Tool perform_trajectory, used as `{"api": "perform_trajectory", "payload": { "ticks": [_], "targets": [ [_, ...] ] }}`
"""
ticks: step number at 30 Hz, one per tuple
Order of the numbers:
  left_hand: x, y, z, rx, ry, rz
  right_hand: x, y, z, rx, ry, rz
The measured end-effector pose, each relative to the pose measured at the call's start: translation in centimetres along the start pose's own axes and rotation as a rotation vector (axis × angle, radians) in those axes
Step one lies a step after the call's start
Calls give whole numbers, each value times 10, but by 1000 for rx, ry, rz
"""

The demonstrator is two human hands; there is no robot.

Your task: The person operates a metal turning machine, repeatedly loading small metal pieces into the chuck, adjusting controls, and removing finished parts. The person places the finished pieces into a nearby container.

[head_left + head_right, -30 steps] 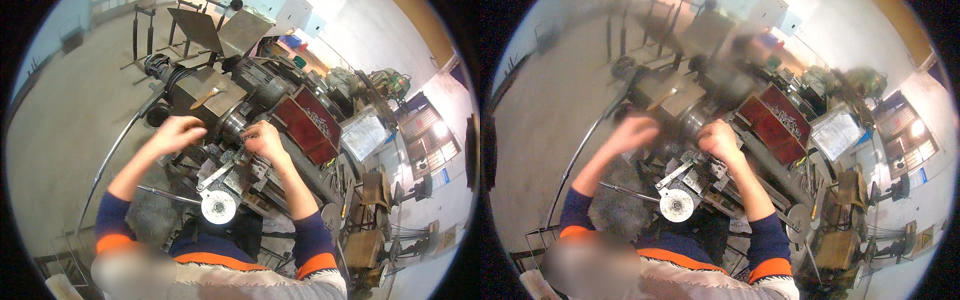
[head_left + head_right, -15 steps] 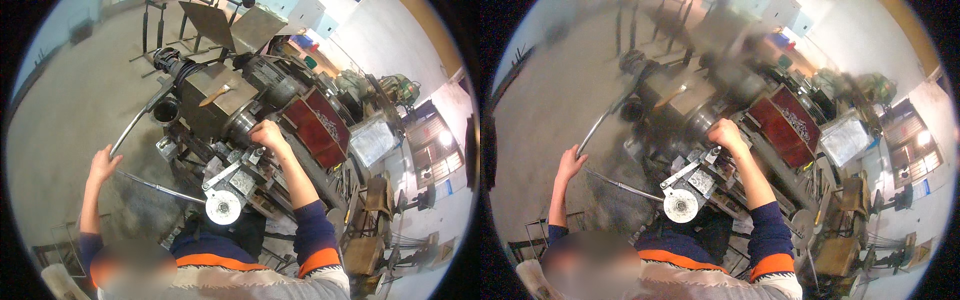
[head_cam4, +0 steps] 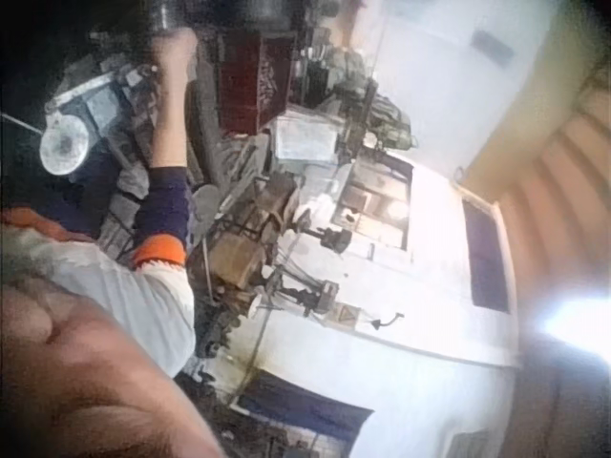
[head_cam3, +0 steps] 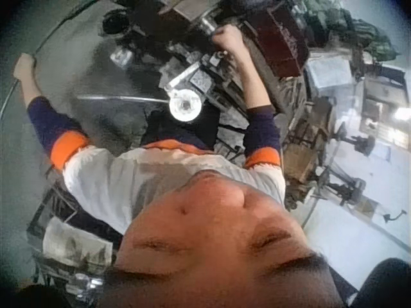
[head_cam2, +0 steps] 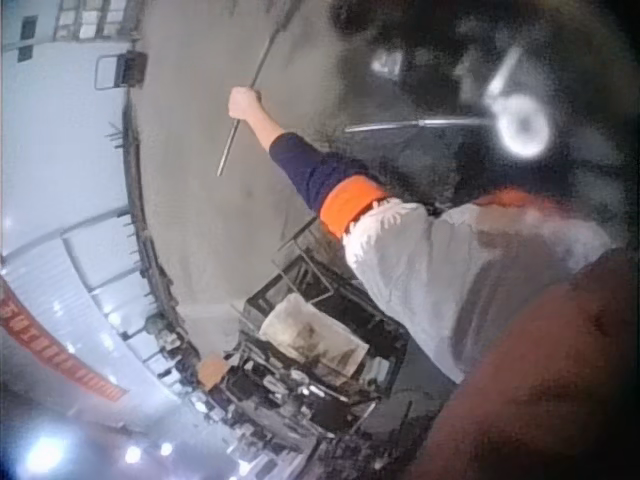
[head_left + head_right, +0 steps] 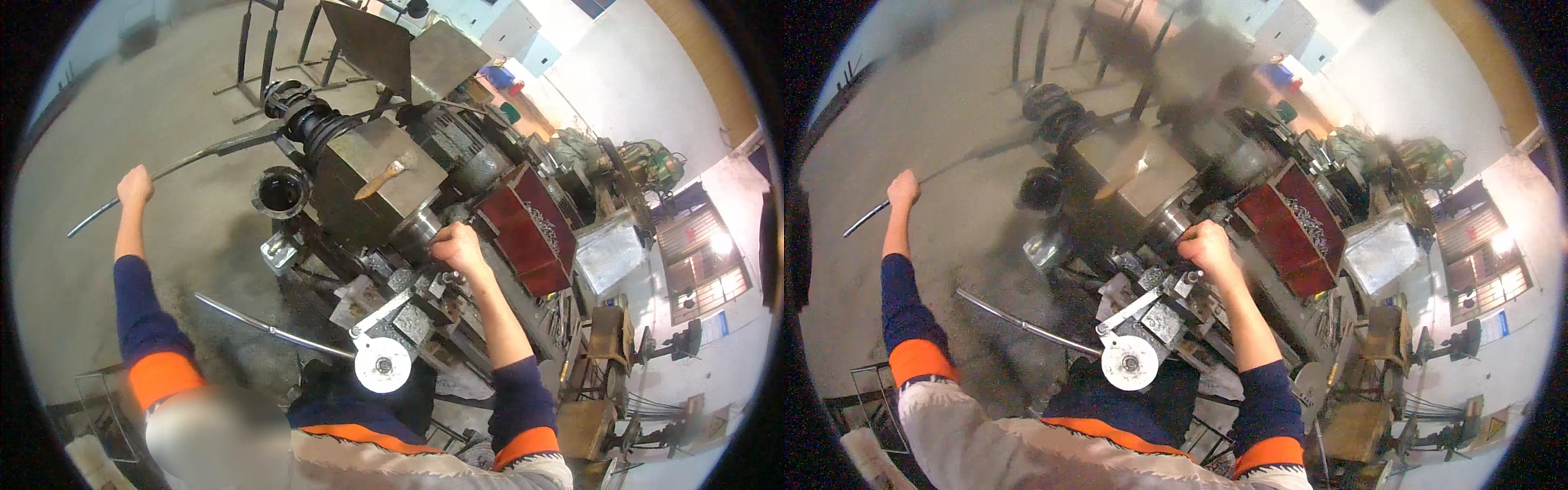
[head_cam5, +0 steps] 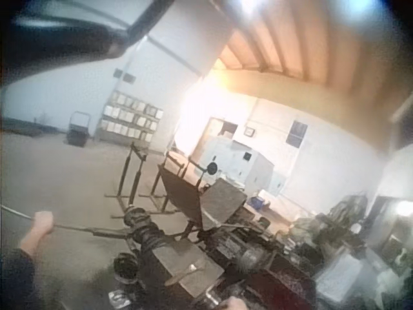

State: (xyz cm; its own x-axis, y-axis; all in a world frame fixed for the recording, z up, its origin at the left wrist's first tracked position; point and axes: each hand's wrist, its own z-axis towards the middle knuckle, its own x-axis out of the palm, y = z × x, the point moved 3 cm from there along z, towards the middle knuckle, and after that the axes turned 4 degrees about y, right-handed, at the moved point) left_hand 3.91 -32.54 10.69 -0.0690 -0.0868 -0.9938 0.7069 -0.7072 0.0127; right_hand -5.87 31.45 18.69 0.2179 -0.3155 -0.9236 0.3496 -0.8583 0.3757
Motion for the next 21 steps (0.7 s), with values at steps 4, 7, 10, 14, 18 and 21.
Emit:
{"api": "perform_trajectory", "payload": {
  "ticks": [4, 7, 10, 14, 18, 21],
  "targets": [
    [-19, -4, -17, 93, 64, -102, 1, 3, 2, 2, 14, -5],
    [-28, -66, -58, 518, -263, -461, 1, 1, -2, -50, -20, -10],
    [18, -124, -100, 638, -93, -666, -10, 16, -11, -4, 69, 33],
    [117, -201, -140, 618, 556, -203, -33, -13, -47, -83, -194, 99],
    [165, -221, -155, 726, 504, -50, -71, -35, -121, -11, -349, 92],
    [133, -233, -131, 990, 342, 320, -77, -79, -192, 218, -428, 112]
  ]
}}
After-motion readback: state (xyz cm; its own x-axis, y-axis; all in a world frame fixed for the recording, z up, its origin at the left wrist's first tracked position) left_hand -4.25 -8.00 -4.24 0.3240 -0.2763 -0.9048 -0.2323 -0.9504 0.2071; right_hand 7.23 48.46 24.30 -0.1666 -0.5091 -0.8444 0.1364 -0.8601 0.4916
